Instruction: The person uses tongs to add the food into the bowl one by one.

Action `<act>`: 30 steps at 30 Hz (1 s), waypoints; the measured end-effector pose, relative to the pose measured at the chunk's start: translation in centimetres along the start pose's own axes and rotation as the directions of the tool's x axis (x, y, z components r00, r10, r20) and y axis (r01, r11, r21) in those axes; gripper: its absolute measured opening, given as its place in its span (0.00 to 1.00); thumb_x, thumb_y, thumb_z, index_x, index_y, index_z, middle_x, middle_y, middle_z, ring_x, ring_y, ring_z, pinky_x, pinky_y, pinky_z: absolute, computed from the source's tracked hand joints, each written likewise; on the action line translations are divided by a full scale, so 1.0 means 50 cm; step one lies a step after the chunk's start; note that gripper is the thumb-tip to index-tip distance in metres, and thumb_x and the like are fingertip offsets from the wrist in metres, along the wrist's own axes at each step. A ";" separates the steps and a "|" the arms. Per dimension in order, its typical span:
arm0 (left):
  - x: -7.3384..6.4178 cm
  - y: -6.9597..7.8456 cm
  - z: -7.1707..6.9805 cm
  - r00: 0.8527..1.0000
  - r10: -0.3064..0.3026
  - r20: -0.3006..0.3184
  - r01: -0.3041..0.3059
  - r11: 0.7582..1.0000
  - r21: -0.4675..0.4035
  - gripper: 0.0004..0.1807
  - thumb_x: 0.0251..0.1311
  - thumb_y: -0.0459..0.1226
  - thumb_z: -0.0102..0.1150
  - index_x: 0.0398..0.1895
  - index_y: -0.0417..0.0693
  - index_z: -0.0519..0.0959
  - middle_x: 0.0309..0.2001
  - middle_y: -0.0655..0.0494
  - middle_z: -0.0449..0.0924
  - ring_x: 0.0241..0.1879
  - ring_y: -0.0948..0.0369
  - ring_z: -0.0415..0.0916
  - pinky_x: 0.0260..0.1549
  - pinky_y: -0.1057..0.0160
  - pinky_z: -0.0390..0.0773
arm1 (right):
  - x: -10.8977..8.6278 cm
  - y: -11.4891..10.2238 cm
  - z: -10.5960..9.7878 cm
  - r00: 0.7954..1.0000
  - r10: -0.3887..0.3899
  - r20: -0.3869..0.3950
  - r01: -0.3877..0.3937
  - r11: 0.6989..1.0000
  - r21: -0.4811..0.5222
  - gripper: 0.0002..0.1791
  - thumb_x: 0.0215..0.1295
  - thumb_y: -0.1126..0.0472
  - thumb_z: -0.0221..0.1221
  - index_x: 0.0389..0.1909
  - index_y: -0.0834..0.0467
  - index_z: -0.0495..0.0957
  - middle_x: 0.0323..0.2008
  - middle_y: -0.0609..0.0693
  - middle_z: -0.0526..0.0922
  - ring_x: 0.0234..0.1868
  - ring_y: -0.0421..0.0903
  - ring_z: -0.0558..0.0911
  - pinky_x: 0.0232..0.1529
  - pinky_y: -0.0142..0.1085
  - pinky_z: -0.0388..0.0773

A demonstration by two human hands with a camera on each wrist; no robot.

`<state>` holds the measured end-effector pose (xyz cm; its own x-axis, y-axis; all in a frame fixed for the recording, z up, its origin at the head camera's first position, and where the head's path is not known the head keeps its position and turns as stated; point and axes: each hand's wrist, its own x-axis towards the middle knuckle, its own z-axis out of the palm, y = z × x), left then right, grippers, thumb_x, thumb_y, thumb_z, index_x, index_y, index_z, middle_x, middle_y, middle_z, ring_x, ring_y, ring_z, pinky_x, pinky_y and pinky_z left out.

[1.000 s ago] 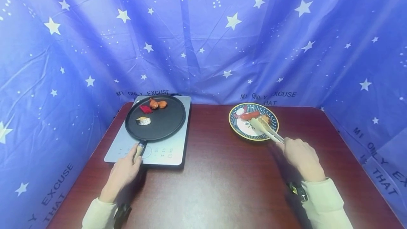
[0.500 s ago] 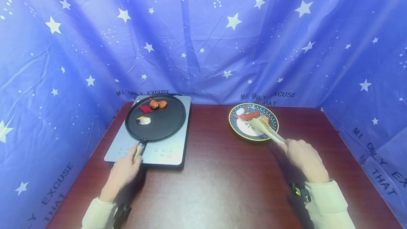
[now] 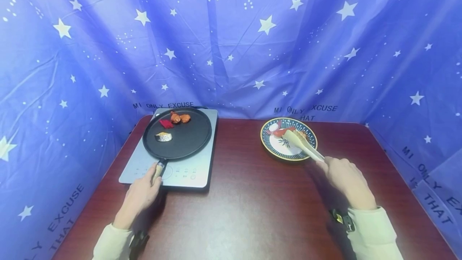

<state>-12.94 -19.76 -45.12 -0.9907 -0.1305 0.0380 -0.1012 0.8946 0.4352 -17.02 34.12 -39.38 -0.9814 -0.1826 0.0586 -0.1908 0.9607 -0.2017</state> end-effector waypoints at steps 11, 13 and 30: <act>0.002 0.000 0.001 1.000 -0.001 -0.003 0.001 1.000 -0.002 0.30 0.65 0.44 0.45 0.71 0.47 0.60 0.42 0.30 0.78 0.33 0.39 0.77 0.30 0.43 0.73 | 0.000 -0.004 -0.017 1.000 0.004 -0.009 -0.004 1.000 0.006 0.27 0.71 0.46 0.47 0.50 0.67 0.74 0.28 0.67 0.77 0.28 0.68 0.77 0.25 0.60 0.67; 0.002 0.001 0.001 1.000 -0.003 -0.004 0.003 1.000 -0.001 0.30 0.65 0.44 0.45 0.71 0.47 0.60 0.42 0.30 0.78 0.33 0.38 0.77 0.30 0.43 0.73 | 0.002 -0.004 -0.016 1.000 -0.001 -0.020 0.001 1.000 0.008 0.27 0.71 0.46 0.47 0.51 0.67 0.74 0.28 0.67 0.78 0.28 0.67 0.77 0.26 0.60 0.67; 0.001 0.004 0.001 1.000 -0.003 -0.008 0.003 1.000 0.007 0.30 0.65 0.44 0.45 0.70 0.47 0.60 0.42 0.30 0.78 0.34 0.38 0.77 0.32 0.42 0.73 | 0.020 0.014 0.007 0.998 -0.048 -0.039 0.050 0.998 0.048 0.26 0.73 0.48 0.46 0.54 0.67 0.74 0.26 0.58 0.77 0.27 0.59 0.77 0.27 0.58 0.68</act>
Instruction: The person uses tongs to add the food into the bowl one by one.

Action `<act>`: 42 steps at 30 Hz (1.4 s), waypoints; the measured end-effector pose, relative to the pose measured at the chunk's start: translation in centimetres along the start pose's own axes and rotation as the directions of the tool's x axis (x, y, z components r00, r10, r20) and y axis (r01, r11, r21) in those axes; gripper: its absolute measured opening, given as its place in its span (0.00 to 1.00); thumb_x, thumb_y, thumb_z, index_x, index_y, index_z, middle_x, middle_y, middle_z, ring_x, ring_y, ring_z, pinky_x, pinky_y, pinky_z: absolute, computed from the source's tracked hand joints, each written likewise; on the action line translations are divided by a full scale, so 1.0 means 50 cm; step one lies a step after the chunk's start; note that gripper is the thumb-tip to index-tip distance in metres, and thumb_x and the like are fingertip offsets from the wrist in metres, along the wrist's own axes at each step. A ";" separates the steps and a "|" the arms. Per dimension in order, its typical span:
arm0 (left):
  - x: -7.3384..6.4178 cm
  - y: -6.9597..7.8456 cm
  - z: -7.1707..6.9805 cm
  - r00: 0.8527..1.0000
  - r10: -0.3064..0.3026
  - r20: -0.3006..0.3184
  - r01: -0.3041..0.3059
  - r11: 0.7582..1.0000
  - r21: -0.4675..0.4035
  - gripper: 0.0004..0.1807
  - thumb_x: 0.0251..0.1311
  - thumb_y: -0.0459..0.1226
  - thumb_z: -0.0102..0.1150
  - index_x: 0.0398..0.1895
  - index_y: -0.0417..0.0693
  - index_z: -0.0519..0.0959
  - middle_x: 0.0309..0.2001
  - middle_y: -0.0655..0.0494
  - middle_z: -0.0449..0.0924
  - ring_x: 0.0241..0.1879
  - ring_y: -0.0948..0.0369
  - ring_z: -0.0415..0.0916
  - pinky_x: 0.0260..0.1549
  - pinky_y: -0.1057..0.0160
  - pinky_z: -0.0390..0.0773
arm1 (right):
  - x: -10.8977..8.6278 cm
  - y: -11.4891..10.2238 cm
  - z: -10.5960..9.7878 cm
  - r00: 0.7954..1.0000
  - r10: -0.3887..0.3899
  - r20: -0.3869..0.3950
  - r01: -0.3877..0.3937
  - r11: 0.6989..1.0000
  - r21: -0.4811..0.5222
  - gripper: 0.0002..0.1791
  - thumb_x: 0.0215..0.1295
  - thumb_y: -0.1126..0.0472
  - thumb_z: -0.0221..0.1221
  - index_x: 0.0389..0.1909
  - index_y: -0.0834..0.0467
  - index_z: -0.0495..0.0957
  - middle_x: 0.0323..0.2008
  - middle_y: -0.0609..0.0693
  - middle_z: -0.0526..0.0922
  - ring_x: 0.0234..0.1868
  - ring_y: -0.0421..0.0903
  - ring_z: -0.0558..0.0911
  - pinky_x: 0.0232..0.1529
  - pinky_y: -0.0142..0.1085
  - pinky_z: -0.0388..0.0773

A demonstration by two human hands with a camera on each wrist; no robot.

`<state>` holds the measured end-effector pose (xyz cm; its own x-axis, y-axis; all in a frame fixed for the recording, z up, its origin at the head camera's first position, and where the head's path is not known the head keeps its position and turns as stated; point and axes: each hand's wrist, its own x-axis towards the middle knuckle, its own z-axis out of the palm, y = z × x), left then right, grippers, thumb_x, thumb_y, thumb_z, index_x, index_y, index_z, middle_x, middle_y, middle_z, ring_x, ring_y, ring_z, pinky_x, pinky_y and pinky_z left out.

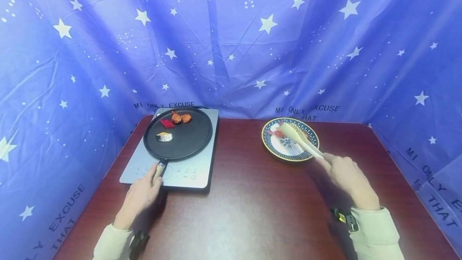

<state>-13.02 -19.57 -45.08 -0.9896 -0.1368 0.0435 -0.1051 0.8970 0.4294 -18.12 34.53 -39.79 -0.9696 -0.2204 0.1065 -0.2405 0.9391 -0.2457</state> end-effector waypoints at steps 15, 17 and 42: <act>-0.002 0.000 0.000 1.000 0.001 0.006 -0.001 1.000 -0.001 0.30 0.65 0.44 0.45 0.70 0.47 0.60 0.42 0.30 0.78 0.34 0.38 0.77 0.31 0.42 0.73 | -0.002 -0.005 0.001 1.000 -0.015 -0.012 0.016 1.000 0.027 0.25 0.73 0.48 0.45 0.55 0.64 0.74 0.17 0.48 0.68 0.23 0.53 0.71 0.25 0.53 0.67; -0.003 0.000 0.000 1.000 0.001 0.007 -0.001 1.000 -0.003 0.30 0.65 0.44 0.45 0.70 0.47 0.60 0.42 0.30 0.78 0.34 0.38 0.77 0.31 0.42 0.73 | -0.003 -0.006 -0.001 1.000 -0.015 -0.013 0.015 0.999 0.032 0.25 0.73 0.48 0.45 0.55 0.64 0.74 0.17 0.48 0.68 0.24 0.52 0.71 0.25 0.53 0.67; -0.003 -0.001 -0.003 1.000 0.006 0.005 -0.006 1.000 -0.009 0.30 0.65 0.44 0.45 0.70 0.46 0.60 0.43 0.30 0.78 0.34 0.38 0.77 0.31 0.42 0.73 | 0.025 -0.058 -0.037 0.987 -0.128 -0.095 0.129 0.992 0.014 0.17 0.72 0.52 0.48 0.48 0.60 0.78 0.15 0.45 0.65 0.22 0.49 0.70 0.26 0.50 0.67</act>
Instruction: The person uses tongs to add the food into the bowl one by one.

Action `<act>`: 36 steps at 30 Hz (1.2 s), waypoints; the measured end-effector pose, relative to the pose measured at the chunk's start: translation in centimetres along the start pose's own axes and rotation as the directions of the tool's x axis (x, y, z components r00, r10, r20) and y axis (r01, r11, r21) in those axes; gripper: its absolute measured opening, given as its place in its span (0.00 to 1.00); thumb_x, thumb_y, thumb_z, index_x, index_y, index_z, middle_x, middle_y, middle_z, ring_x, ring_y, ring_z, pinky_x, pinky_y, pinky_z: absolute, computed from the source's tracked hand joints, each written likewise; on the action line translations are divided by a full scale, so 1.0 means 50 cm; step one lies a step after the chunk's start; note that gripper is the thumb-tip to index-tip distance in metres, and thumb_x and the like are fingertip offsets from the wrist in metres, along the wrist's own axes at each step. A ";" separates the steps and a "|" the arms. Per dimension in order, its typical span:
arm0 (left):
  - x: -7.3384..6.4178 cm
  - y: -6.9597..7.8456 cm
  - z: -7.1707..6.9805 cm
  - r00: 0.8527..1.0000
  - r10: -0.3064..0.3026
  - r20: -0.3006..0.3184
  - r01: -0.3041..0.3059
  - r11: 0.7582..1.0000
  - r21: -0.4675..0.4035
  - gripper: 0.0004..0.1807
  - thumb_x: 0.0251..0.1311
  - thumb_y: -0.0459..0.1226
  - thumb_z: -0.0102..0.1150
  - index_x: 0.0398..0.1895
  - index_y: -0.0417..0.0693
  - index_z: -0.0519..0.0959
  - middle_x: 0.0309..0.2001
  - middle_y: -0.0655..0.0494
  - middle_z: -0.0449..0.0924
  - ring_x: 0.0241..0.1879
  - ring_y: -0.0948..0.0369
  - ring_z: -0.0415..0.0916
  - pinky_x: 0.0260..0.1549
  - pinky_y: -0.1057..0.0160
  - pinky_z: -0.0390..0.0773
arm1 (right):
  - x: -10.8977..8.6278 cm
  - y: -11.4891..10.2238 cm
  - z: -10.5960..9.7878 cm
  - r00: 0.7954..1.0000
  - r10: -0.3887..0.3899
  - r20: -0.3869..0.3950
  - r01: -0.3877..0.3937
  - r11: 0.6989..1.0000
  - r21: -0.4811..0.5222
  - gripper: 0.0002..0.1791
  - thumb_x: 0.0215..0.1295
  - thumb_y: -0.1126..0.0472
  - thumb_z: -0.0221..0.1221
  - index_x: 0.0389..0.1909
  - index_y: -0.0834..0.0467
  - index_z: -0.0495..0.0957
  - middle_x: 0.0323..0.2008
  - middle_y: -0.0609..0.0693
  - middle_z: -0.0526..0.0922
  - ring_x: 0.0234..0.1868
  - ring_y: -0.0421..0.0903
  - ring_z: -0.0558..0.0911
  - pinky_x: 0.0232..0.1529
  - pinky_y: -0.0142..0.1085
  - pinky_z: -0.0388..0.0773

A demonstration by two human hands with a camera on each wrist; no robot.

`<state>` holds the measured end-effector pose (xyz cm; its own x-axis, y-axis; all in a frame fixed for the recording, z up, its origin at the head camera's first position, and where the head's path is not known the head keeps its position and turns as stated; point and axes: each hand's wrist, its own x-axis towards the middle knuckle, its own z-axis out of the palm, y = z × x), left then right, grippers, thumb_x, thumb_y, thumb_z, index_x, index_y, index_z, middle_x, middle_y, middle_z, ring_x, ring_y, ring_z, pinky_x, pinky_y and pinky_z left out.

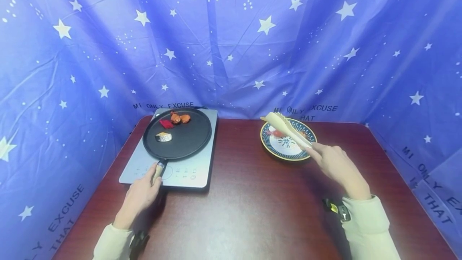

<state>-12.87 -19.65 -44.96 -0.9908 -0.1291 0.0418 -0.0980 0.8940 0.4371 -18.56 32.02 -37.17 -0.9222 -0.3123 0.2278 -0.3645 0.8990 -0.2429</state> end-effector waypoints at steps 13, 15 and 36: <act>-0.001 -0.001 -0.001 1.000 0.003 -0.001 -0.003 1.000 -0.004 0.30 0.65 0.44 0.45 0.70 0.47 0.60 0.43 0.30 0.78 0.34 0.38 0.78 0.31 0.43 0.73 | 0.053 -0.070 -0.004 0.998 -0.056 -0.010 0.056 0.998 0.004 0.19 0.71 0.51 0.50 0.51 0.59 0.78 0.13 0.43 0.61 0.18 0.45 0.67 0.24 0.43 0.66; -0.001 -0.001 -0.001 1.000 0.005 -0.004 -0.005 1.000 -0.006 0.30 0.65 0.44 0.45 0.70 0.47 0.60 0.43 0.30 0.78 0.34 0.38 0.78 0.31 0.43 0.73 | 0.060 -0.082 -0.003 0.997 -0.073 -0.018 0.073 0.997 0.003 0.15 0.71 0.51 0.51 0.44 0.57 0.79 0.13 0.43 0.62 0.17 0.45 0.67 0.23 0.42 0.65; -0.002 -0.002 -0.002 1.000 0.002 0.004 -0.002 1.000 -0.013 0.30 0.65 0.43 0.45 0.71 0.46 0.60 0.44 0.30 0.78 0.35 0.37 0.78 0.31 0.43 0.73 | 0.136 -0.183 0.041 0.971 -0.232 -0.052 0.235 0.971 0.054 0.09 0.68 0.54 0.54 0.30 0.53 0.77 0.14 0.41 0.63 0.18 0.42 0.67 0.21 0.37 0.64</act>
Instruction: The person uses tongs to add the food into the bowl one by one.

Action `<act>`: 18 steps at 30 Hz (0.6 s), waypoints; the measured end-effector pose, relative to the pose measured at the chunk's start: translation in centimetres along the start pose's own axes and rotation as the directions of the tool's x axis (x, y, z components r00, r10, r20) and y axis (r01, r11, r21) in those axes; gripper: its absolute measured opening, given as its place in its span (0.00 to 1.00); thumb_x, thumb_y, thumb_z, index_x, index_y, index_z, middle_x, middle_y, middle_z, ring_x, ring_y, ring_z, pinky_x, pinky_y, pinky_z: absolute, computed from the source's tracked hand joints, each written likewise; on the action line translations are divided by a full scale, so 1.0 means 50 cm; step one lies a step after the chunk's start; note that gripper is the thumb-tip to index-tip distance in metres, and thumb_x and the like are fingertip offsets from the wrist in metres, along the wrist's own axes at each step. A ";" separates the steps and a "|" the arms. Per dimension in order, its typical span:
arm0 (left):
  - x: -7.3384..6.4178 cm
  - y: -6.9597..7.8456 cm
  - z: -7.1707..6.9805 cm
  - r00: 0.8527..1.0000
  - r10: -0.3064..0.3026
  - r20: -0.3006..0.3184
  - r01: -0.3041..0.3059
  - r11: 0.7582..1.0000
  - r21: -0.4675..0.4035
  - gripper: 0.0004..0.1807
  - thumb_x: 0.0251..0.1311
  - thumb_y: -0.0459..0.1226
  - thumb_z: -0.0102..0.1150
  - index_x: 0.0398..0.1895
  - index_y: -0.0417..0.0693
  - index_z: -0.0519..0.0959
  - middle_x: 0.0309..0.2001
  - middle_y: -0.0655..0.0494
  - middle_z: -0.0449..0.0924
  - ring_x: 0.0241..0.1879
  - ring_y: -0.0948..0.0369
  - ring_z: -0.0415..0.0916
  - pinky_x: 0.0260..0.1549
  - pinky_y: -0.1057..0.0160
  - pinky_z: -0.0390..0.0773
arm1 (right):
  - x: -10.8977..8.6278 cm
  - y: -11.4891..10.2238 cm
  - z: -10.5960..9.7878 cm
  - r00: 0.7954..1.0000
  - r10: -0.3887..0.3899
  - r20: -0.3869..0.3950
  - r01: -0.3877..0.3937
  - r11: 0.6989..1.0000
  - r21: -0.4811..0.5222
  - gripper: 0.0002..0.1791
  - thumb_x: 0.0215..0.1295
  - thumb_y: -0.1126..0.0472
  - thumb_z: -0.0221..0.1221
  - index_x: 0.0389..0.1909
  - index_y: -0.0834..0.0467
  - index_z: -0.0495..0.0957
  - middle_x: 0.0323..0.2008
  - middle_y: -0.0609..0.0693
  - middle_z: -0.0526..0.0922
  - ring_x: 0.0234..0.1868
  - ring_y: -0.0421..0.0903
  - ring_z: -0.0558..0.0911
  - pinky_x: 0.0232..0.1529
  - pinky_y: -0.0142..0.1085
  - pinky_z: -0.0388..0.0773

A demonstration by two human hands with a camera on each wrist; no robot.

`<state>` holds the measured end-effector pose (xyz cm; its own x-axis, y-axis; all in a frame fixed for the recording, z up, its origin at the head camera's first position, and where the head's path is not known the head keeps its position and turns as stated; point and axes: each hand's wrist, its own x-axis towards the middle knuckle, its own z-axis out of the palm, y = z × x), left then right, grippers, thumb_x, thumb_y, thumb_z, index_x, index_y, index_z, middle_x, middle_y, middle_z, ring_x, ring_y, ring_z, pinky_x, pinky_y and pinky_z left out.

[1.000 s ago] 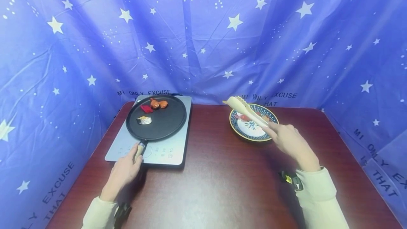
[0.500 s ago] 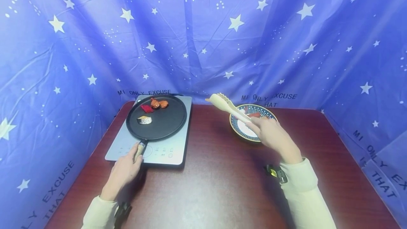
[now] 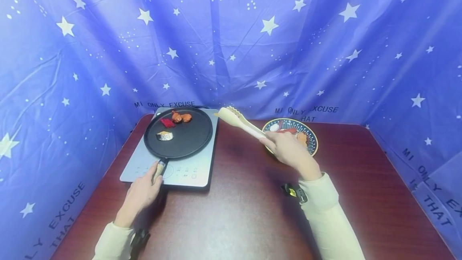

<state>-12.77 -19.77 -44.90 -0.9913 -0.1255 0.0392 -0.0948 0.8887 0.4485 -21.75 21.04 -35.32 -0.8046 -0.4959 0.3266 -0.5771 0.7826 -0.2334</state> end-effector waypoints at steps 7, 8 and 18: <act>0.000 0.000 0.001 1.000 -0.002 0.001 0.002 1.000 0.002 0.30 0.65 0.43 0.45 0.70 0.46 0.60 0.44 0.30 0.78 0.35 0.37 0.77 0.31 0.43 0.73 | 0.020 -0.020 0.025 0.999 -0.010 0.036 0.008 0.999 0.051 0.10 0.69 0.54 0.53 0.28 0.53 0.74 0.16 0.42 0.64 0.18 0.41 0.67 0.22 0.37 0.65; 0.000 0.001 0.001 1.000 -0.002 0.001 0.002 1.000 0.003 0.30 0.65 0.43 0.45 0.70 0.46 0.60 0.44 0.30 0.78 0.35 0.37 0.77 0.31 0.43 0.73 | 0.023 -0.022 0.029 0.999 -0.008 0.046 0.005 0.998 0.058 0.11 0.70 0.54 0.53 0.27 0.53 0.73 0.16 0.42 0.64 0.17 0.41 0.66 0.22 0.37 0.65; 0.001 0.000 0.002 1.000 -0.001 -0.004 0.001 1.000 0.005 0.30 0.65 0.43 0.45 0.71 0.46 0.60 0.44 0.30 0.78 0.35 0.37 0.77 0.31 0.42 0.73 | 0.043 -0.040 0.069 0.995 -0.026 0.096 0.019 0.997 0.072 0.12 0.70 0.54 0.53 0.38 0.59 0.78 0.17 0.43 0.68 0.18 0.41 0.68 0.25 0.40 0.69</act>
<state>-12.85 -19.76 -44.99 -0.9909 -0.1282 0.0419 -0.0965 0.8909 0.4438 -22.82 17.09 -37.30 -0.7992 -0.5497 0.2431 -0.6007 0.7441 -0.2923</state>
